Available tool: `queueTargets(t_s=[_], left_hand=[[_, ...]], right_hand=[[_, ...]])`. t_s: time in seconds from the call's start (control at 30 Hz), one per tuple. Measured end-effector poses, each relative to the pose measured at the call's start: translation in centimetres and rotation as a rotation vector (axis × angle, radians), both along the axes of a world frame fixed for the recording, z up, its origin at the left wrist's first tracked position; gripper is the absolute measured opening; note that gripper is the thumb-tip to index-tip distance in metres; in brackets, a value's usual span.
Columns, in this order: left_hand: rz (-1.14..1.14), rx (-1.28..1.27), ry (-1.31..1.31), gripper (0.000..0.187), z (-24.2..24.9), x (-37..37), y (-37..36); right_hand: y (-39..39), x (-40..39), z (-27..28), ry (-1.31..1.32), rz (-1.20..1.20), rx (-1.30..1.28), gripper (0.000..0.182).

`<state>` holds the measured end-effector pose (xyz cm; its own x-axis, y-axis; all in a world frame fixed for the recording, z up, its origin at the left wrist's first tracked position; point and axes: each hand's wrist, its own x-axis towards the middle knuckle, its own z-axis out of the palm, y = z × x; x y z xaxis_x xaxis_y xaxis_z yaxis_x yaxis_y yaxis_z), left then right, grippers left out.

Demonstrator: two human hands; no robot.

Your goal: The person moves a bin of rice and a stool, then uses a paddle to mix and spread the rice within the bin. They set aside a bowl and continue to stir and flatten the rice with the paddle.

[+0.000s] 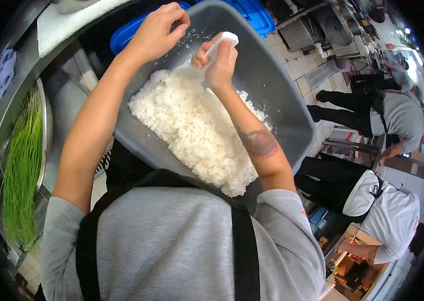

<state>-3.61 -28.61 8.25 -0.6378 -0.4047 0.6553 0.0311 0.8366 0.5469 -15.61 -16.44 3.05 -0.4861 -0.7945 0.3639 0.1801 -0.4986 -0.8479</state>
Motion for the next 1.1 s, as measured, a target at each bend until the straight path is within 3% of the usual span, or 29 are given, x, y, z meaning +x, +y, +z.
queueTargets(t_s=[0.07, 0.13, 0.27, 0.4, 0.47, 0.53, 0.57, 0.63, 0.67, 0.7, 0.73, 0.77, 0.8, 0.9, 0.97, 1.07, 1.1], left_hand=[[-0.026, -0.015, 0.005, 0.007, 0.2, 0.1, 0.1], [-0.016, 0.007, 0.001, 0.007, 0.2, 0.3, 0.2], [-0.03, 0.001, 0.015, 0.006, 0.2, 0.4, 0.3], [-0.038, 0.0, -0.001, 0.006, 0.4, 0.3, 0.5], [-0.027, -0.012, 0.022, 0.006, 0.2, 0.2, 0.5], [-0.02, 0.0, 0.016, 0.006, 0.3, 0.2, 0.4], [-0.026, 0.013, 0.005, 0.006, 0.2, 0.3, 0.5], [-0.015, 0.016, 0.001, 0.006, 0.2, 0.4, 0.6], [-0.011, 0.017, 0.006, 0.006, 0.2, 0.4, 0.6], [-0.014, 0.019, 0.003, 0.006, 0.2, 0.4, 0.6], [-0.01, 0.013, -0.004, 0.007, 0.2, 0.4, 0.5], [-0.007, 0.007, -0.01, 0.007, 0.2, 0.4, 0.5], [-0.008, 0.009, -0.009, 0.007, 0.3, 0.4, 0.5], [-0.015, 0.088, -0.027, 0.008, 0.0, 0.8, 0.4], [-0.027, 0.057, 0.003, 0.008, 0.0, 0.3, -0.1], [-0.041, 0.117, 0.028, 0.008, -0.1, 0.2, 0.0], [-0.041, 0.121, 0.027, 0.008, -0.1, 0.2, 0.0]], right_hand=[[2.6, 1.0, 1.2, 0.14, 0.177, 0.019, 0.056], [6.0, 2.2, 1.6, 0.109, 0.218, 0.097, 0.055], [11.4, 3.1, 1.7, 0.041, 0.135, 0.093, 0.053], [11.2, 2.4, 3.9, -0.021, 0.112, 0.341, 0.052], [9.2, 2.7, 6.7, 0.133, 0.0, 0.395, 0.054], [7.1, 3.1, 8.4, 0.107, 0.005, 0.14, 0.055], [6.1, 3.8, 8.8, 0.1, 0.014, 0.142, 0.055], [4.3, 5.5, 8.7, -0.067, 0.101, -0.077, 0.056], [3.8, 6.2, 7.3, -0.037, 0.117, -0.052, 0.057], [3.3, 5.0, 0.9, 0.268, -0.311, 0.151, 0.053], [4.0, 8.3, 2.9, 0.453, -0.142, 0.2, 0.049], [4.2, 9.2, -0.3, -0.055, 0.109, 0.142, 0.043], [5.4, 8.1, -2.1, -0.054, 0.109, 0.144, 0.043], [8.1, 7.6, 1.0, -0.21, 0.135, 0.185, 0.048], [8.3, 6.8, 3.9, 0.248, 0.124, 0.521, 0.051], [7.0, 4.8, 6.5, 0.313, -0.012, 0.559, 0.053], [6.4, 4.7, 7.2, 0.228, -0.061, 0.406, 0.054]])
